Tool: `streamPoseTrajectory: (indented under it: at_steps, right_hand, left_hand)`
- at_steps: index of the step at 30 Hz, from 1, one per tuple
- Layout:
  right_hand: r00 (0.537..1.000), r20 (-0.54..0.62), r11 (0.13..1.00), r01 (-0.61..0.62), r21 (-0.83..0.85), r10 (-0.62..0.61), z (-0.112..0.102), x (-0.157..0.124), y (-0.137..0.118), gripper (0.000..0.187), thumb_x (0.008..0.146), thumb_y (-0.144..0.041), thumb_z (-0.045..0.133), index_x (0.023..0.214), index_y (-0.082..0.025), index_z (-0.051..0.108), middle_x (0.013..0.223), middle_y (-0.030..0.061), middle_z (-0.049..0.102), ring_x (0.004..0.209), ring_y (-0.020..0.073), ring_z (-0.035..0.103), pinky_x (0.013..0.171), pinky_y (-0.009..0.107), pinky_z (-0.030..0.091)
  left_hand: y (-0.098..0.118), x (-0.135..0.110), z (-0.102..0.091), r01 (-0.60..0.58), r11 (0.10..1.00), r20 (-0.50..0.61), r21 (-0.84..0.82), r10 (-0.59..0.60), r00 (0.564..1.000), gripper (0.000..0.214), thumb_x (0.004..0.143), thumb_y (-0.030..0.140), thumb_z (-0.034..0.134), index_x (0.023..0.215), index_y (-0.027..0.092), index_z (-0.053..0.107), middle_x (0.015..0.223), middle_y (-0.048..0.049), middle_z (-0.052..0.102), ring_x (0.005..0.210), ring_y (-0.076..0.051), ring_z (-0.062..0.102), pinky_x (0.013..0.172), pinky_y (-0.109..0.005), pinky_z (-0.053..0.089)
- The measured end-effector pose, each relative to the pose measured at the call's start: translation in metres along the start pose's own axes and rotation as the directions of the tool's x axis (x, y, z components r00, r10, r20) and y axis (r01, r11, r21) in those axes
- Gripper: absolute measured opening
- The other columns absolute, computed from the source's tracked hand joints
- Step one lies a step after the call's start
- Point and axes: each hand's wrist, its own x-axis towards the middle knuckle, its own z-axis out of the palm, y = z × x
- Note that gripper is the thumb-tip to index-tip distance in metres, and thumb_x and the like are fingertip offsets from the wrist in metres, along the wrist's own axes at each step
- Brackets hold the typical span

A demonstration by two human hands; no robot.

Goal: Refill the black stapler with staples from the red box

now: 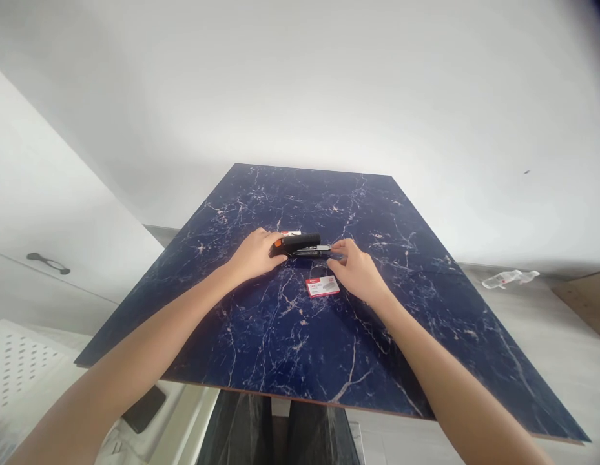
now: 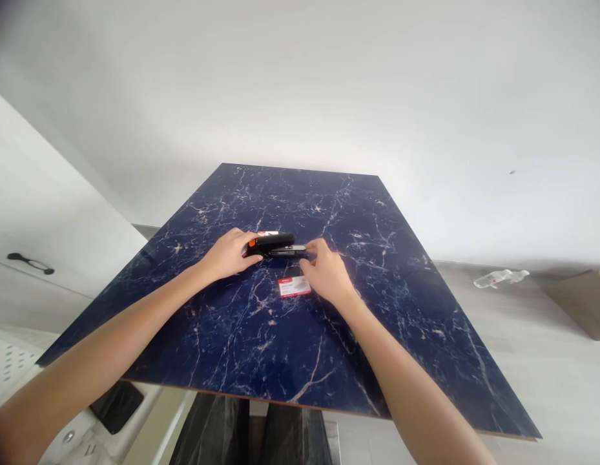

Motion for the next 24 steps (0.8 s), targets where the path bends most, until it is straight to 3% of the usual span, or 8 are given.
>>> streamPoseTrajectory:
  at_steps: [3,6,9,11,14,18,20,24]
  right_hand:
    - [0.999,0.051,1.000,0.016,0.003,-0.016,0.003,-0.002,-0.004,0.026,0.084,-0.026,0.059,0.110,-0.024,0.053,0.091,0.0042,0.075,0.069,0.0205,0.068,0.064,0.029,0.044]
    - [0.980,0.153,0.992,0.122,0.026,-0.125,0.006,-0.001,-0.005,0.026,0.083,-0.021,0.056,0.107,-0.025,0.052,0.066,-0.0047,0.068,0.056,0.0176,0.062,0.061,0.028,0.042]
    - [0.957,0.233,0.984,0.160,0.083,-0.176,0.005,0.004,0.000,0.026,0.083,-0.019,0.055,0.108,-0.026,0.051,0.069,-0.0056,0.069,0.058,0.0165,0.062,0.062,0.027,0.042]
    - [0.963,0.224,0.987,0.135,0.082,-0.150,0.005,0.008,0.002,0.026,0.085,-0.023,0.057,0.111,-0.025,0.052,0.076,-0.0032,0.071,0.063,0.0172,0.064,0.064,0.027,0.043]
    - [0.994,0.047,0.995,0.103,0.001,-0.103,0.008,0.010,0.001,0.021,0.091,-0.030,0.055,0.111,-0.024,0.055,0.087,0.0021,0.072,0.070,0.0189,0.065,0.067,0.029,0.043]
    - [0.991,-0.086,0.994,0.104,-0.020,-0.105,0.015,0.011,0.004,0.018,0.095,-0.034,0.048,0.103,-0.022,0.059,0.097,0.0059,0.072,0.082,0.0212,0.065,0.071,0.030,0.043]
    - [0.992,-0.090,0.996,0.086,-0.018,-0.087,0.013,0.013,0.007,0.019,0.096,-0.035,0.045,0.099,-0.022,0.060,0.097,0.0054,0.072,0.084,0.0215,0.065,0.072,0.030,0.042]
    - [0.996,0.052,0.994,0.070,-0.084,-0.066,-0.007,0.015,0.011,0.023,0.097,-0.041,0.047,0.088,-0.023,0.059,0.086,0.0023,0.071,0.076,0.0201,0.063,0.066,0.029,0.040]
  left_hand:
    - [-0.002,-0.001,0.002,0.048,0.998,-0.022,-0.027,-0.049,0.999,0.050,0.085,0.041,0.073,0.130,0.021,0.062,0.098,-0.0089,0.068,0.096,-0.027,0.062,0.077,-0.037,0.051]
    - [-0.002,-0.001,0.005,0.069,0.996,-0.053,-0.055,-0.072,0.996,0.046,0.085,0.040,0.075,0.126,0.023,0.064,0.101,-0.0082,0.068,0.096,-0.026,0.063,0.078,-0.036,0.051]
    - [0.002,0.001,0.007,0.080,0.995,-0.064,-0.062,-0.084,0.994,0.048,0.084,0.040,0.076,0.127,0.023,0.063,0.101,-0.0080,0.069,0.097,-0.027,0.063,0.079,-0.038,0.051]
    - [0.009,0.001,0.009,0.082,0.996,-0.081,-0.025,-0.084,0.993,0.053,0.084,0.042,0.076,0.131,0.022,0.061,0.102,-0.0091,0.071,0.098,-0.030,0.063,0.082,-0.042,0.051]
    - [0.024,-0.002,0.011,0.023,1.000,-0.110,-0.004,-0.023,0.994,0.059,0.086,0.045,0.073,0.138,0.021,0.057,0.110,-0.0122,0.071,0.108,-0.034,0.060,0.090,-0.049,0.049]
    - [0.039,-0.011,0.010,-0.208,0.970,-0.007,-0.125,0.208,0.978,0.056,0.096,0.044,0.059,0.146,0.022,0.050,0.111,-0.0102,0.073,0.125,-0.031,0.054,0.104,-0.050,0.043]
    - [0.037,-0.013,0.004,-0.262,0.956,-0.005,-0.130,0.264,0.965,0.048,0.097,0.041,0.056,0.142,0.024,0.055,0.109,-0.0087,0.074,0.125,-0.030,0.054,0.107,-0.051,0.041]
    - [0.012,-0.010,-0.015,-0.194,0.980,-0.022,-0.044,0.194,0.981,0.040,0.095,0.038,0.054,0.131,0.024,0.064,0.121,-0.0093,0.069,0.117,-0.030,0.058,0.103,-0.052,0.043]
